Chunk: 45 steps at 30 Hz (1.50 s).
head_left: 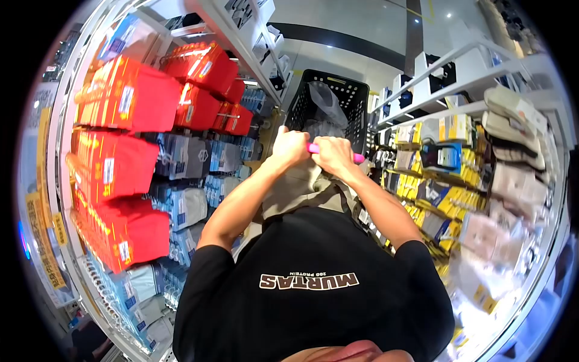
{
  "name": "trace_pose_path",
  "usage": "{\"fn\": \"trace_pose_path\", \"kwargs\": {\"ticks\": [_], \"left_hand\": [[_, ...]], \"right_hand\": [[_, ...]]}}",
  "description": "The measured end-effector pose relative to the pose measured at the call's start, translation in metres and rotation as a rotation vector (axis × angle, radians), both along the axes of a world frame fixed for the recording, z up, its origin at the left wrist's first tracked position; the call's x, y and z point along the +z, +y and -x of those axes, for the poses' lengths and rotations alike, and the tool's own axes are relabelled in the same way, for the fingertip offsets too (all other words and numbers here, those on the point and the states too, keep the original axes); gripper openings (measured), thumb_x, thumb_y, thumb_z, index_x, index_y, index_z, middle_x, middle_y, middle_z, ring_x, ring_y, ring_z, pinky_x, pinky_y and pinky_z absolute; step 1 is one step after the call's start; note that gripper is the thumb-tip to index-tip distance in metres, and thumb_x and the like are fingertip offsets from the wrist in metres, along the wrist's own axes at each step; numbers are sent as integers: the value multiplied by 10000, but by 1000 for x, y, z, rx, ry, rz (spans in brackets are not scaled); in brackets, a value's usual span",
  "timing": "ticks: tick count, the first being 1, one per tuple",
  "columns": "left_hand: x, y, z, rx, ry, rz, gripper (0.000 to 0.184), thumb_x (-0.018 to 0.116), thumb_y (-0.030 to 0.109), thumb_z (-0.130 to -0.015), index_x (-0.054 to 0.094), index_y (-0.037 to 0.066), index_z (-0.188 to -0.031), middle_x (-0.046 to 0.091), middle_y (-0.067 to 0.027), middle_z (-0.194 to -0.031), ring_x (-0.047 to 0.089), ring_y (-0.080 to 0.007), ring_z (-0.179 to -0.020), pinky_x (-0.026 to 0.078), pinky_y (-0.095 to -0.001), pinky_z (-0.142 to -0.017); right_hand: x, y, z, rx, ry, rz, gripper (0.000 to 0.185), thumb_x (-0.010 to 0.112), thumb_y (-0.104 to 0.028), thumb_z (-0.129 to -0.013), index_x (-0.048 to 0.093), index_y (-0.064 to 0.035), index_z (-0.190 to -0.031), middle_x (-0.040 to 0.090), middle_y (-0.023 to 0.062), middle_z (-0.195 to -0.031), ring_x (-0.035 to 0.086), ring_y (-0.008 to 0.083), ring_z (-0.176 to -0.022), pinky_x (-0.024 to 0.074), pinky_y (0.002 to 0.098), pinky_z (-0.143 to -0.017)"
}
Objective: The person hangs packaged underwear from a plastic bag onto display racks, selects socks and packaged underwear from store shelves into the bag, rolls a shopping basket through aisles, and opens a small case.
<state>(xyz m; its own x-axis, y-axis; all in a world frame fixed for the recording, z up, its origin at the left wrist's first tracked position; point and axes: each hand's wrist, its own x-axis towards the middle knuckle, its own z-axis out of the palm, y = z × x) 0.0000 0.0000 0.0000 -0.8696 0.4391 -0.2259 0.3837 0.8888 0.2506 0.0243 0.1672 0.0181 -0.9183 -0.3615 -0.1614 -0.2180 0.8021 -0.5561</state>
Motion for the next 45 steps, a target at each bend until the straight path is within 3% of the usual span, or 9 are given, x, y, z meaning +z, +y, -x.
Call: {"fn": "trace_pose_path", "kwargs": {"ticks": [6,17,21,25,29,35,39,41,45], "left_hand": [[-21,-16,47,28,-24,-115,230,658,288,-777,713,107,-908,725,-118,-864,686,-249,-825,397,-405,-827],[-39,-65,123,15,202,-346,182,734,152,-654,597,101,-763,571,-71,-773,602,-277,-825,432,-458,-862],[-31,-59,132,18,125,-357,207,730,93,-582,591,93,-736,565,-74,-784,577,-285,-826,447,-440,-859],[-30,-55,135,29,155,-447,247,778,117,-622,545,104,-704,496,-75,-731,557,-296,-766,452,-441,-833],[-27,-54,137,35,132,-395,247,774,153,-665,535,92,-672,495,-70,-729,548,-283,-750,455,-440,-856],[-30,-69,140,46,18,-294,240,782,142,-682,551,81,-698,503,-65,-756,539,-276,-734,467,-482,-897],[-31,-61,149,84,39,-215,258,799,97,-669,544,73,-698,552,-62,-765,564,-270,-771,468,-519,-898],[-29,-59,147,81,32,-163,249,783,54,-663,536,79,-690,549,-47,-738,578,-252,-759,481,-503,-872],[-30,-77,124,102,-8,-116,279,757,2,-588,522,105,-697,538,-14,-723,579,-215,-726,495,-455,-792]], "right_hand": [[-19,-6,55,56,-138,121,274,686,-255,-777,680,-46,-955,701,185,-913,680,379,-849,519,495,-759],[-13,-39,149,-10,-457,361,319,717,-300,-800,679,-26,-959,712,185,-887,696,359,-855,536,445,-746],[-28,-26,182,-13,-1009,495,253,678,-250,-936,698,-2,-984,727,55,-864,645,120,-775,516,301,-723],[-115,12,196,-268,-1163,803,275,694,-283,-935,711,-19,-1009,666,38,-795,588,99,-660,483,263,-589],[-271,60,198,-234,-987,471,273,700,-275,-899,695,-3,-918,648,68,-671,603,159,-514,515,292,-520],[-400,70,250,303,-648,-258,306,642,-306,-851,722,-46,-991,687,183,-1132,650,373,-1067,543,449,-875],[-515,77,282,396,-583,-549,278,655,-243,-850,709,-84,-1072,671,136,-1220,636,339,-1141,532,522,-875],[-561,48,284,423,-653,-781,326,552,-215,-948,682,-125,-1233,580,128,-1366,502,427,-1275,425,724,-855],[-639,5,226,646,-625,-869,413,478,-290,-985,590,-106,-1337,506,175,-1426,446,430,-1320,404,742,-884]]}}
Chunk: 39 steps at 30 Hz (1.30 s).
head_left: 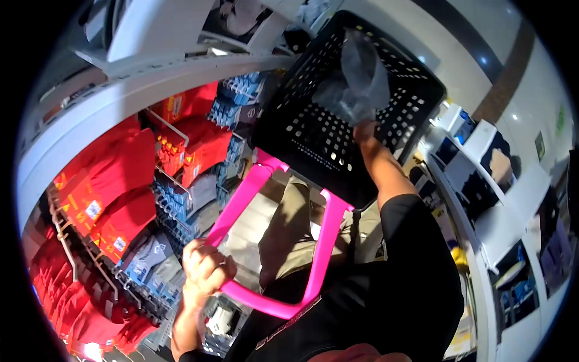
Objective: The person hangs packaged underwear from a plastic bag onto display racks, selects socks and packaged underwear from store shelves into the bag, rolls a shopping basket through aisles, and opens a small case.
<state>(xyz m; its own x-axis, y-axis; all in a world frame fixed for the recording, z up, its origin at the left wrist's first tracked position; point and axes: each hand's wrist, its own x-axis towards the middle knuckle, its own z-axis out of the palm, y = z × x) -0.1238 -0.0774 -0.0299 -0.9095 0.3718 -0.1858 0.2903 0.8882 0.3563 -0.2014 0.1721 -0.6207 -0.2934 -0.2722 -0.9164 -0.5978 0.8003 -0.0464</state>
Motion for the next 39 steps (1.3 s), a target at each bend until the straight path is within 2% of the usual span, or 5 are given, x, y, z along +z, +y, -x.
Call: {"fn": "trace_pose_path", "kwargs": {"ticks": [2,13,19,36,39], "left_hand": [[-3,14,22,60,43,60,288,744,-12,-584,524,112,-722,544,-12,-751,579,-216,-725,492,-447,-796],[-9,34,25,128,59,124,311,697,-33,-673,438,131,-725,546,-13,-823,584,-228,-763,533,-425,-696],[-11,38,43,111,134,93,328,713,-26,-678,450,142,-779,540,-13,-802,587,-241,-784,537,-443,-705],[-5,60,20,218,223,-162,222,710,148,-624,505,73,-664,489,-107,-751,540,-319,-773,457,-422,-718],[14,67,16,204,83,-184,255,757,175,-642,541,79,-738,513,-99,-836,540,-315,-859,455,-419,-795]], "right_hand": [[-33,48,29,141,67,-82,562,516,-439,-968,514,-109,-1423,438,154,-1494,403,443,-1349,350,752,-942],[-91,82,60,429,276,-20,360,477,-275,-994,629,-115,-1278,598,134,-1296,573,351,-1182,515,617,-782],[-81,71,77,34,179,327,293,576,-283,-941,654,-117,-1170,655,118,-1182,625,288,-1123,516,452,-901],[362,71,204,-415,-73,925,205,571,-221,-939,601,-31,-1009,651,263,-937,608,468,-949,472,502,-767],[441,81,198,-526,-28,1017,230,596,-252,-942,589,-26,-984,618,205,-831,613,340,-794,472,434,-718]]}}
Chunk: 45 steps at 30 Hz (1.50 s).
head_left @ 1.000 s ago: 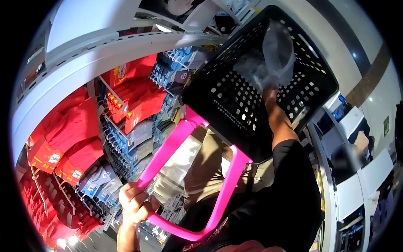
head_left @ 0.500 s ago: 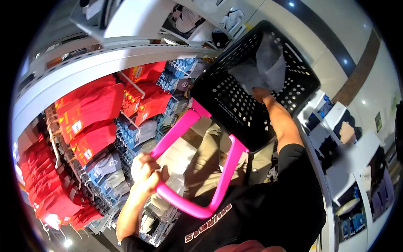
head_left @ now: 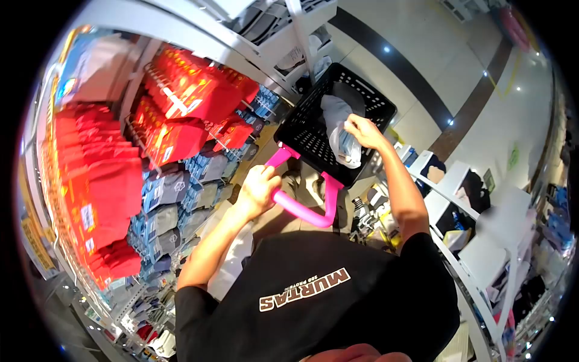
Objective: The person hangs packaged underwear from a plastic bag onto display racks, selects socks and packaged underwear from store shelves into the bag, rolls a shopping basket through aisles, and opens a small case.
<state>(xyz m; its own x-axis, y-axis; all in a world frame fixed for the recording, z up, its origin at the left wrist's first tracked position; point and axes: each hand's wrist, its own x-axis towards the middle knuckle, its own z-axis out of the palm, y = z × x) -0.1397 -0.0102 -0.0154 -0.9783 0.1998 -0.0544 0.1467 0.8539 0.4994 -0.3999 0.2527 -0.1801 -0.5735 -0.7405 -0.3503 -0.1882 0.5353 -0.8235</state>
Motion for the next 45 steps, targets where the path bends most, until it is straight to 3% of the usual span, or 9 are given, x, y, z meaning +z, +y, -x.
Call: {"fn": "trace_pose_path", "kwargs": {"ticks": [4,7,13,18,22,25,32,38,45], "left_hand": [[47,0,8,-135,-391,-206,584,858,478,-681,659,126,-1104,626,-27,-1200,564,-237,-1210,263,-546,-1144],[52,15,22,138,-668,-685,620,811,465,-779,610,60,-1202,641,-112,-1168,578,-234,-1183,446,-402,-1010],[69,51,80,401,221,-636,732,751,345,-845,419,-7,-1394,505,-224,-1340,502,-336,-1264,393,-412,-1079],[132,43,128,479,291,-682,824,772,324,-799,359,-4,-1432,421,-251,-1422,428,-384,-1345,357,-422,-1120],[157,44,149,169,541,-473,818,831,303,-711,457,-8,-1369,545,-230,-1303,540,-383,-1231,440,-428,-1055],[172,62,151,103,566,-543,489,770,262,-782,595,37,-1179,631,-215,-1111,616,-384,-1062,493,-460,-922],[160,79,158,261,235,-676,196,610,182,-872,541,0,-852,572,-148,-714,592,-267,-664,466,-371,-616],[153,86,139,399,367,-1057,246,627,108,-872,445,36,-723,422,-2,-665,397,-86,-638,348,-284,-551],[182,74,99,556,502,-1276,227,648,78,-932,504,87,-758,456,67,-701,377,-28,-624,326,-227,-543]], "right_hand": [[100,15,-5,-204,1,148,274,644,-293,-938,574,-28,-925,547,41,-776,489,140,-707,427,311,-663],[185,14,-13,-282,-86,313,217,626,-224,-969,562,-35,-884,539,-15,-791,486,87,-739,418,266,-682],[304,13,-23,-276,27,483,169,594,-160,-996,555,-51,-873,548,-15,-791,520,72,-753,435,241,-717],[370,6,-24,-200,72,520,186,584,-203,-1008,559,-54,-900,547,-20,-792,515,69,-754,428,234,-694],[390,4,-23,-122,70,446,206,598,-238,-1000,560,-59,-905,539,-26,-789,498,64,-751,415,234,-679],[393,0,-27,-28,57,366,218,602,-252,-994,567,-54,-910,531,-34,-786,481,61,-745,404,235,-667],[388,-11,-38,-25,152,357,228,640,-240,-968,609,-21,-913,556,-18,-790,480,70,-754,404,243,-670],[342,-2,-64,-293,346,456,536,836,-220,-747,613,-59,-1207,601,99,-1159,584,241,-1117,456,366,-985],[304,-10,-69,-424,481,251,211,653,-141,-902,669,-28,-1079,682,120,-1013,655,223,-967,501,329,-858]]}}
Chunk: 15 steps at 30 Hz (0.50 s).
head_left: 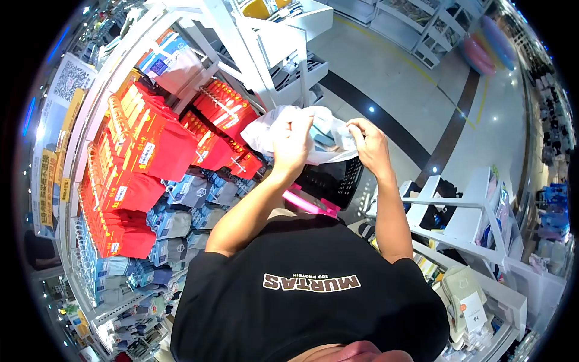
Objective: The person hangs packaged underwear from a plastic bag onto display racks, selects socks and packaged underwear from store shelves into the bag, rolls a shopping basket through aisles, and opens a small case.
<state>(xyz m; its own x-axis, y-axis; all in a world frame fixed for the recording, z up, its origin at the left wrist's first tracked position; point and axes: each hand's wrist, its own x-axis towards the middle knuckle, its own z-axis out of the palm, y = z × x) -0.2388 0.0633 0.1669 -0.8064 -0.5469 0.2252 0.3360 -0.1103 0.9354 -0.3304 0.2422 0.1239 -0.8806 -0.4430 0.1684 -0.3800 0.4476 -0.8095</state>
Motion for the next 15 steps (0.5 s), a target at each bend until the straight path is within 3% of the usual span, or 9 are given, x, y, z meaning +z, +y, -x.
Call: {"fn": "trace_pose_path", "kwargs": {"ticks": [1,4,6,7,10,15], "left_hand": [[3,-4,-4,42,-13,-30,210,643,75,-937,512,88,-773,458,71,-702,379,-26,-623,325,-221,-544],[17,-14,-13,187,-72,-11,212,633,84,-949,503,98,-782,471,63,-701,385,-26,-612,326,-211,-540],[25,-18,-20,237,-140,-8,234,631,91,-952,488,102,-768,476,54,-697,384,-28,-605,328,-213,-538],[26,-17,-21,236,-109,-28,283,640,91,-946,449,109,-738,463,52,-682,376,-26,-597,317,-212,-524],[16,-16,-30,251,-17,54,311,648,82,-940,429,112,-721,443,59,-668,366,-19,-599,298,-205,-516],[17,-36,-52,391,14,26,384,658,21,-911,366,125,-685,409,66,-634,339,-21,-579,289,-211,-511]], "right_hand": [[2,-4,3,22,-17,70,230,681,-157,-892,671,-38,-1090,693,123,-991,665,223,-918,514,322,-833],[28,-22,-8,152,-21,137,394,763,-294,-820,654,-65,-1122,681,125,-1063,655,338,-954,508,404,-863],[50,-40,-32,199,102,126,572,817,-332,-749,609,-70,-1213,652,143,-1132,638,323,-1013,499,414,-898],[51,-48,-41,233,206,1,658,826,-336,-725,572,-80,-1275,624,144,-1175,612,313,-1069,485,422,-926],[18,-65,-47,228,322,-107,515,753,-238,-770,593,-52,-1223,633,138,-1109,606,332,-1037,479,441,-894],[2,-50,-34,144,161,-94,231,609,-116,-832,665,-58,-1048,665,143,-993,649,349,-929,504,443,-810]]}}
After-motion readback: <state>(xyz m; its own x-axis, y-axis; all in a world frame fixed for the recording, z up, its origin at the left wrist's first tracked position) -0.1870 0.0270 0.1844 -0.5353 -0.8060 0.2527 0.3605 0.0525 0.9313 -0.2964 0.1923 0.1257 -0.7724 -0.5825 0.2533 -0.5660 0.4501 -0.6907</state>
